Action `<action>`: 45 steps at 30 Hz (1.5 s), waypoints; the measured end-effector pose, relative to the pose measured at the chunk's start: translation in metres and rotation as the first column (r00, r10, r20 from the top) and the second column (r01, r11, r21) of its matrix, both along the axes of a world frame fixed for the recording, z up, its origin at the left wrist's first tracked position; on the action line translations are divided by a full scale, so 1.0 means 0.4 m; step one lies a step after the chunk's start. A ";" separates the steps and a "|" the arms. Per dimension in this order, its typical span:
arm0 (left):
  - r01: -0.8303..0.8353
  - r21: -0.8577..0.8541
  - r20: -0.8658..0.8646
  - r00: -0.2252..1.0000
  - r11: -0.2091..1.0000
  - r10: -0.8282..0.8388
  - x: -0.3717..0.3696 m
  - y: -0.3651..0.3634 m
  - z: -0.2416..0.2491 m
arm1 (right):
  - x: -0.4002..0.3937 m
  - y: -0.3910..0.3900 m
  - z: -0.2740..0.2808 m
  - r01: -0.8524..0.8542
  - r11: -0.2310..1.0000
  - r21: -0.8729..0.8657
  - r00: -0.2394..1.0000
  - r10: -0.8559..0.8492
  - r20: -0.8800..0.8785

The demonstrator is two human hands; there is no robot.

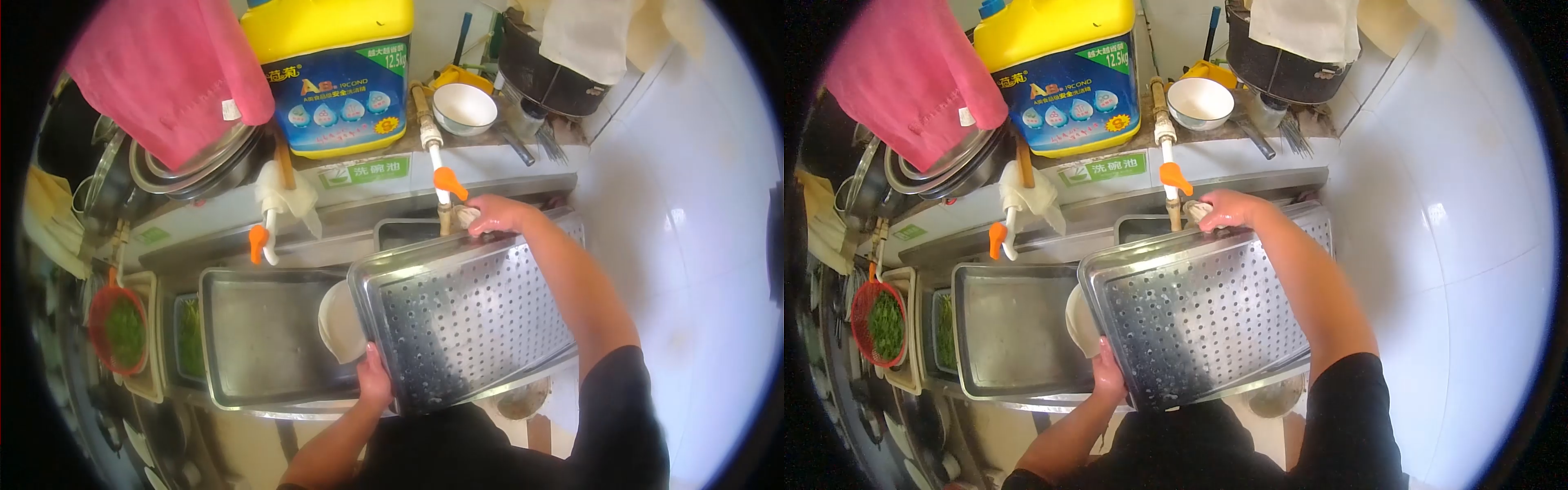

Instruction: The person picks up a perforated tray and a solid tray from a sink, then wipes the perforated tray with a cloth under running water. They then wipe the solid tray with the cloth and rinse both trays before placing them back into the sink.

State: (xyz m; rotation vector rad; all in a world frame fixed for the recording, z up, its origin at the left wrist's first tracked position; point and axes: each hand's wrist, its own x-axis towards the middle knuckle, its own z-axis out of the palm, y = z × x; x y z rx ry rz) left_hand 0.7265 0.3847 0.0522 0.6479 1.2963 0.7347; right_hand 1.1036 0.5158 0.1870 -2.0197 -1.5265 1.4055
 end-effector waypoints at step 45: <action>0.063 -0.226 -0.174 0.979 0.972 -0.104 0.049 0.241 -0.069 | -0.409 -0.079 -0.296 -0.151 0.632 0.760 0.976 -0.027 0.216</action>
